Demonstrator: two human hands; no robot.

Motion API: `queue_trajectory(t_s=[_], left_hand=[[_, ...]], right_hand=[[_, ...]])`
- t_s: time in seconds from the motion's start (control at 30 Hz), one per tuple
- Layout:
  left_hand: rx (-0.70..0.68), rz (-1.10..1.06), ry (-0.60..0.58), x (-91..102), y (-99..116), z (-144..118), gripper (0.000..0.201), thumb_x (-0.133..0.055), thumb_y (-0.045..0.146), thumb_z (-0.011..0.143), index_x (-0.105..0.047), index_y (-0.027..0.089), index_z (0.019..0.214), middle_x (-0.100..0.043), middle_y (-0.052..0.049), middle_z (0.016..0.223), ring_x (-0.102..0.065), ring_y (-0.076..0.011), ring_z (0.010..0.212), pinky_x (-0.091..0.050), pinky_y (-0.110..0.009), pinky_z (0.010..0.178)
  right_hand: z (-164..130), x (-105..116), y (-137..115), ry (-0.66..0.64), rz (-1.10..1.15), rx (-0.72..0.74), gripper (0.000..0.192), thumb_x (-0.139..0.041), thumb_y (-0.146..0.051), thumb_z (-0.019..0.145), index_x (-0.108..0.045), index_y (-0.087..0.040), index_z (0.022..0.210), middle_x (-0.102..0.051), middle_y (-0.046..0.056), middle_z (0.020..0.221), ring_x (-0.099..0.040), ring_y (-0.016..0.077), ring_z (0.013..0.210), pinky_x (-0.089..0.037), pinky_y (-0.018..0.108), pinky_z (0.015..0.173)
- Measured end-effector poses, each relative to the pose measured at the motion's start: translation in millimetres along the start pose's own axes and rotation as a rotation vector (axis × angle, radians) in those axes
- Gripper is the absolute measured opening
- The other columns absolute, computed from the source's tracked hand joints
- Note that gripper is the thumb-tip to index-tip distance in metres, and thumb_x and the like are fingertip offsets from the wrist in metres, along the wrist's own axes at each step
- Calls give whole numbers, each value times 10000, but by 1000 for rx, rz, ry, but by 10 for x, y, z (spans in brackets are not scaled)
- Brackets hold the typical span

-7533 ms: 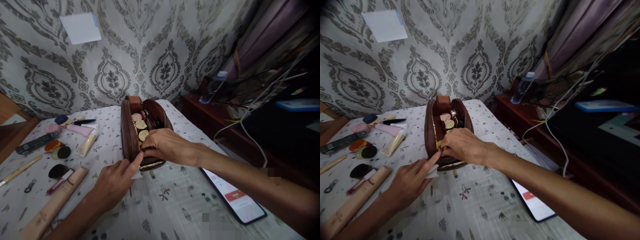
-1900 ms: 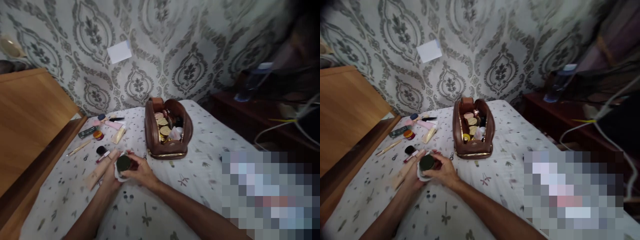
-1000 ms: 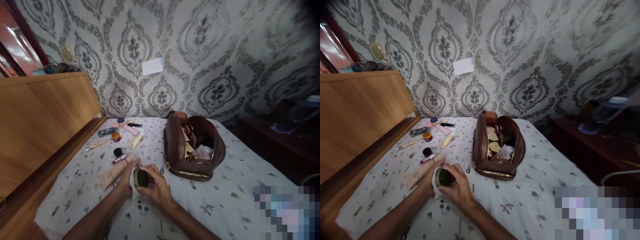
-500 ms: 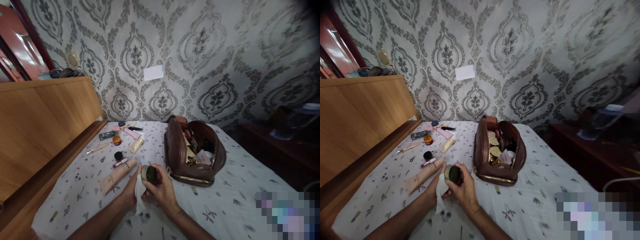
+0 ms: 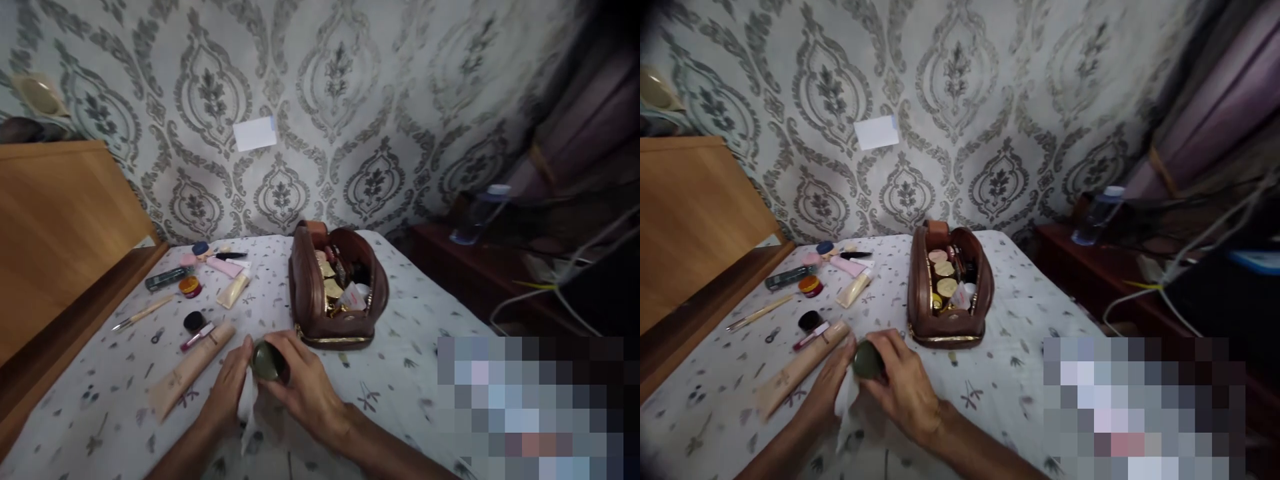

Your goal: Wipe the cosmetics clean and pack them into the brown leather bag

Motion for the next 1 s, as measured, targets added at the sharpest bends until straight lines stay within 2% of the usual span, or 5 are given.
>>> queue_trajectory(t_s=[0.23, 0.37, 0.5, 0.73, 1.0], left_hand=[[-10, 313, -195, -714, 304, -22, 346, -728, 428, 788, -612, 200, 554, -549, 2, 550, -502, -170, 568, -433, -240, 564], [-66, 416, -423, -1223, 457, 98, 111, -739, 304, 785, -744, 201, 826, -594, 15, 543, -493, -145, 499, -417, -218, 545], [-331, 656, -487, -1502, 467, 252, 421, -761, 245, 732, -726, 234, 1152, -739, -49, 737, -631, -202, 601, -494, -254, 618], [-803, 1119, -620, -1458, 173, 161, 597, -638, 218, 837, -523, 219, 1423, -771, -120, 993, -728, -261, 750, -547, -290, 595], [-676, 1007, -572, -1382, 158, 216, 609, -710, 226, 791, -563, 292, 1379, -785, -73, 969, -730, -241, 739, -558, -262, 628]], right_hand=[[-172, 760, -140, -10, -104, 85, 576, -610, -79, 815, -490, -286, 1339, -586, 76, 1240, -629, 213, 1111, -574, 332, 906], [-18, 1440, -146, 275, -99, 45, 470, -712, -185, 814, -559, -298, 1244, -624, 56, 1108, -650, 199, 954, -590, 294, 702], [339, 1895, 6, 343, -141, -17, 393, -707, -249, 816, -587, -245, 1190, -647, 38, 1095, -663, 171, 865, -556, 283, 689], [985, 1774, 322, -112, -483, -6, 326, -815, -116, 605, -684, -215, 887, -660, -32, 760, -643, 166, 711, -460, 255, 646], [1108, 1482, 490, -313, -591, -7, 243, -818, -138, 587, -635, -204, 732, -608, -25, 686, -656, 195, 710, -471, 296, 699]])
Point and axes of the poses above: each hand's wrist, its own z-axis towards the middle knuckle, its own x-axis out of the back of the hand, y = z × x, the point moved 7 cm from there along z, towards the middle knuckle
